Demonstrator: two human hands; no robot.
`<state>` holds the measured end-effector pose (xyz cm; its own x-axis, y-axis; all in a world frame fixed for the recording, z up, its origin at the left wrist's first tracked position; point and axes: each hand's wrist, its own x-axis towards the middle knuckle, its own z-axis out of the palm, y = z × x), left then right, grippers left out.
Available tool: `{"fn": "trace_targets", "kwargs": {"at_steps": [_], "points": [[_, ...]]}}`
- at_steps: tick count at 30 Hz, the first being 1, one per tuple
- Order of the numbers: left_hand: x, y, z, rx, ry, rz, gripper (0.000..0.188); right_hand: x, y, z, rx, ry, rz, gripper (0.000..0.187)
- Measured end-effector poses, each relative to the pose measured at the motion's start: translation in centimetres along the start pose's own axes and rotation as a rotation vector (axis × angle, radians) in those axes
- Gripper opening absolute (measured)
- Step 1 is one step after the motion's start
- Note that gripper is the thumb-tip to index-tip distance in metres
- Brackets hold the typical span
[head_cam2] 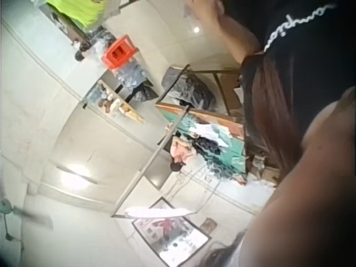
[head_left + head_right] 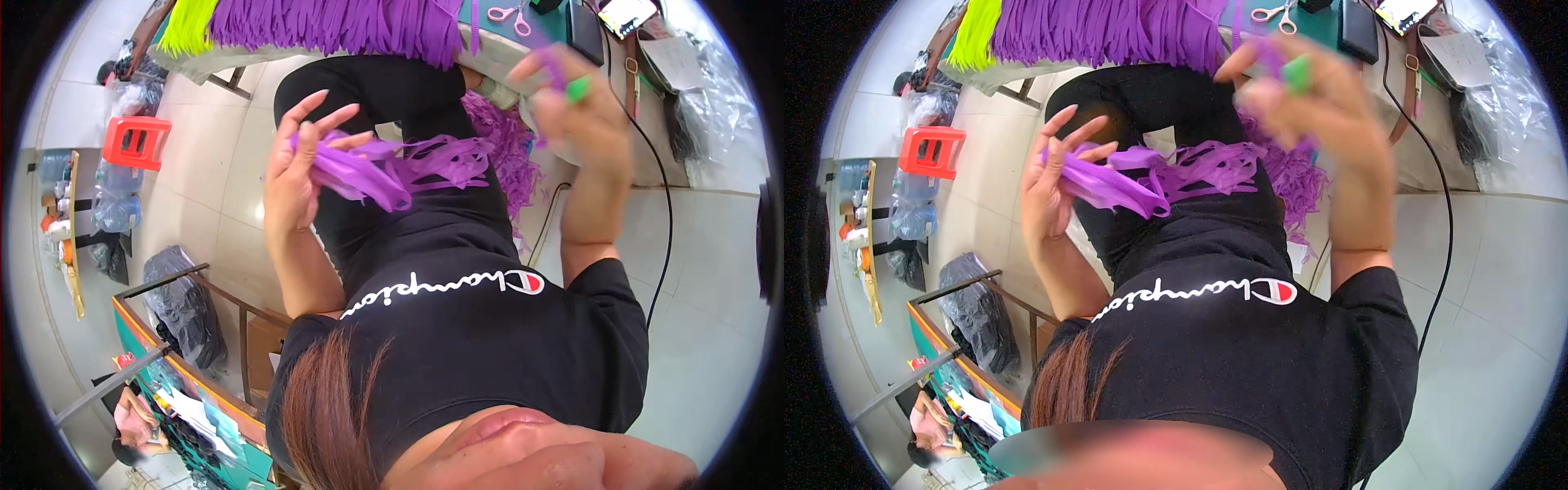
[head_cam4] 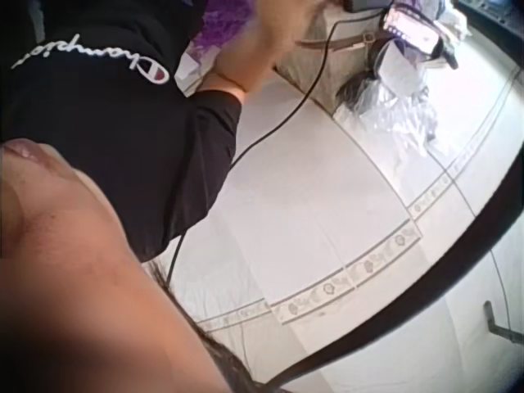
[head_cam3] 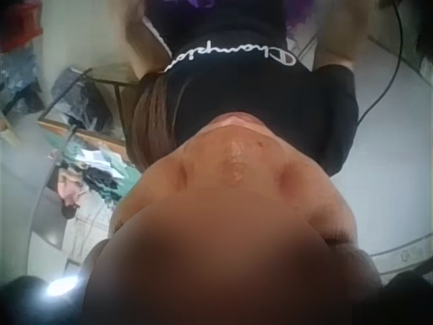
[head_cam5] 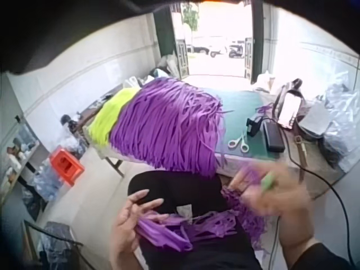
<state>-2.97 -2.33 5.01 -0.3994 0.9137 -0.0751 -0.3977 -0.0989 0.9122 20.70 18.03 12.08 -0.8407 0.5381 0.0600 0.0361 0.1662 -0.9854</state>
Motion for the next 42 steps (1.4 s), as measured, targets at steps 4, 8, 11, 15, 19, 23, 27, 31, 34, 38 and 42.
{"fn": "trace_targets", "kwargs": {"at_steps": [4,8,11,15,19,23,27,31,34,38,42], "points": [[0.7,-1.2,2.4,-0.216,-0.115,0.030,0.089,1.2,5.6,7.8,-0.125,-0.141,-0.135,0.031],[0.4,-2.0,3.6,-0.109,-0.074,0.109,0.102,1.0,8.2,9.5,0.037,-0.100,0.039,0.028],[0.4,-2.0,3.2,-0.108,-0.081,0.046,0.097,0.6,8.8,9.0,0.278,-0.064,0.000,0.013],[1.1,-3.1,3.3,-0.186,-0.002,-0.085,0.090,0.7,9.5,9.0,0.262,0.071,-0.002,0.014],[0.8,-4.3,5.0,0.003,0.023,0.046,0.086,0.3,8.9,8.3,-0.180,0.015,-0.029,0.017],[1.3,-4.7,4.6,0.142,0.048,0.143,0.084,0.8,10.1,8.3,0.309,0.417,0.039,0.017],[1.9,-6.3,2.4,-0.043,0.075,-0.118,0.073,0.6,10.3,8.0,0.532,0.302,0.027,0.012],[1.7,-7.6,3.0,-0.668,-0.221,-0.590,0.047,0.8,10.4,8.7,0.269,0.294,-0.102,0.012],[1.2,-8.8,4.1,-0.603,-0.177,-0.486,0.052,0.5,10.2,8.6,0.211,0.247,-0.065,0.014],[1.3,-8.8,6.0,-0.118,0.006,-0.144,0.045,0.5,9.8,8.2,0.031,0.137,-0.075,0.017],[2.0,-8.9,5.0,0.170,0.137,0.128,0.022,1.5,9.0,7.6,0.112,0.014,-0.084,0.023]]}}
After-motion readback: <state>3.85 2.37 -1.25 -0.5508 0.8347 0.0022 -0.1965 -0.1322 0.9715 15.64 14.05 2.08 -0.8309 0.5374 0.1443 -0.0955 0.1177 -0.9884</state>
